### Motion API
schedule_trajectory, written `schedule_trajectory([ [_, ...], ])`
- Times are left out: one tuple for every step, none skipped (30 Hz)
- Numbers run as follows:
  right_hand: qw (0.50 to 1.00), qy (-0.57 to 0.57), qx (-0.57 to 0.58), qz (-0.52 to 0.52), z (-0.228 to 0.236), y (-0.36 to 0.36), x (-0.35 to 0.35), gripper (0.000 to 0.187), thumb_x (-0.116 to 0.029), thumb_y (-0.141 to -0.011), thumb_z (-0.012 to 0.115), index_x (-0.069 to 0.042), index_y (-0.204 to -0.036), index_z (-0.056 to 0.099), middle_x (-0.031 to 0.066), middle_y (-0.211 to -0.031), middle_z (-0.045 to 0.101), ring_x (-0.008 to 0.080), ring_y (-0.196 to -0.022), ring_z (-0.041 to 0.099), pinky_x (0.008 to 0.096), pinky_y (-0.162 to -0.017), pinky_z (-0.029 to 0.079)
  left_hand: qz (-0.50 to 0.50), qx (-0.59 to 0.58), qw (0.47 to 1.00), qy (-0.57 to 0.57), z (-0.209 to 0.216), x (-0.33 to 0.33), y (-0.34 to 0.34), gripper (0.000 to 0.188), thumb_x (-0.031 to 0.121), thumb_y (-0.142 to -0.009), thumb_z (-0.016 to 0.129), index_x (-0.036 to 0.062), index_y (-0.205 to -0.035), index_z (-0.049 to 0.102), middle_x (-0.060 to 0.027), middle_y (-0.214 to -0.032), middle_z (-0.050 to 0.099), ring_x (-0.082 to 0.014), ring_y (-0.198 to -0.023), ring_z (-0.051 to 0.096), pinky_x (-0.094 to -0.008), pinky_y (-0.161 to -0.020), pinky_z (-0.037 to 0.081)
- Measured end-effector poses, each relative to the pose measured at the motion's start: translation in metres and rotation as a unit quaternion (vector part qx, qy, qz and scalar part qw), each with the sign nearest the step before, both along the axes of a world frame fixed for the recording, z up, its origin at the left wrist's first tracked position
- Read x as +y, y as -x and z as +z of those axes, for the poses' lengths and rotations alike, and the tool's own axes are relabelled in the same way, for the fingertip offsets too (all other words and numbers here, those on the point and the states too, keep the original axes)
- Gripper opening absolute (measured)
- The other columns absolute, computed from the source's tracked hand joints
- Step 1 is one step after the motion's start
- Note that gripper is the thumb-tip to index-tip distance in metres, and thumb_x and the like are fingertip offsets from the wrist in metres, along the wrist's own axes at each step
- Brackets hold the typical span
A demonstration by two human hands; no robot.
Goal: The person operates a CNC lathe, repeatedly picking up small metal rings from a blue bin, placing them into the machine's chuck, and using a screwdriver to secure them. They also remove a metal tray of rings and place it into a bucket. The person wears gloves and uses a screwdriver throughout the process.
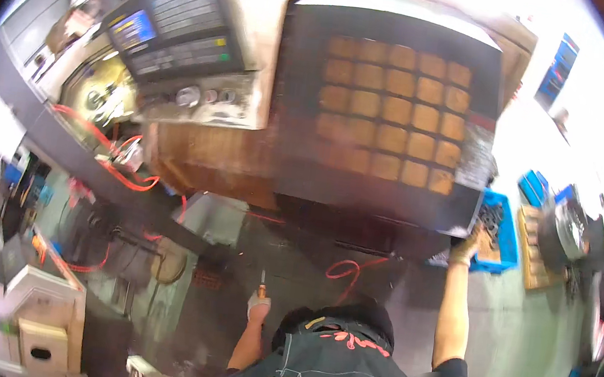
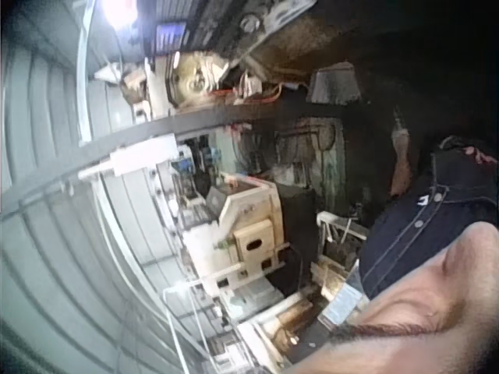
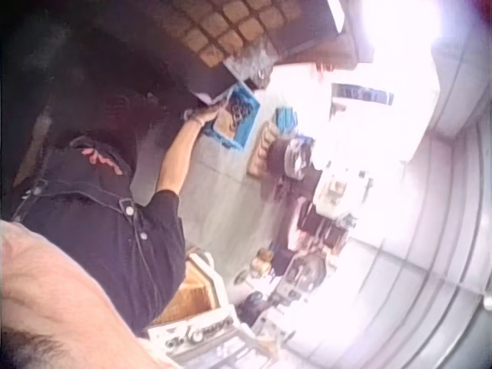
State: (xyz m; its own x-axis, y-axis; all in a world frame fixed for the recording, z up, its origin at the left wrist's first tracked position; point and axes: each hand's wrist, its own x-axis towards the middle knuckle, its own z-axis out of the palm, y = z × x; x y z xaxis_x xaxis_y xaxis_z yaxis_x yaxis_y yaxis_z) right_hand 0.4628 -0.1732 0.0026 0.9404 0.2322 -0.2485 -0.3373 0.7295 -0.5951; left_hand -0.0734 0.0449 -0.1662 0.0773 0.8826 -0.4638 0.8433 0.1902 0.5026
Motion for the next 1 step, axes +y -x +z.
schedule_trajectory([
  [0.998,-0.038,-0.005,0.040,0.0096,0.0137,0.0183,0.056,-0.048,-0.086,0.048,-0.009,-0.126,0.048,0.0065,-0.127,0.049,0.0254,-0.115,0.045,0.0429,-0.102,0.031,0.031,-0.010,0.999,0.019,-0.0085,0.0087,0.0125,0.052,0.022,-0.071,0.054,0.0074,-0.121,0.049,-0.0227,-0.113,0.056,-0.0359,-0.104,0.055,-0.0427,-0.089,0.043],
])
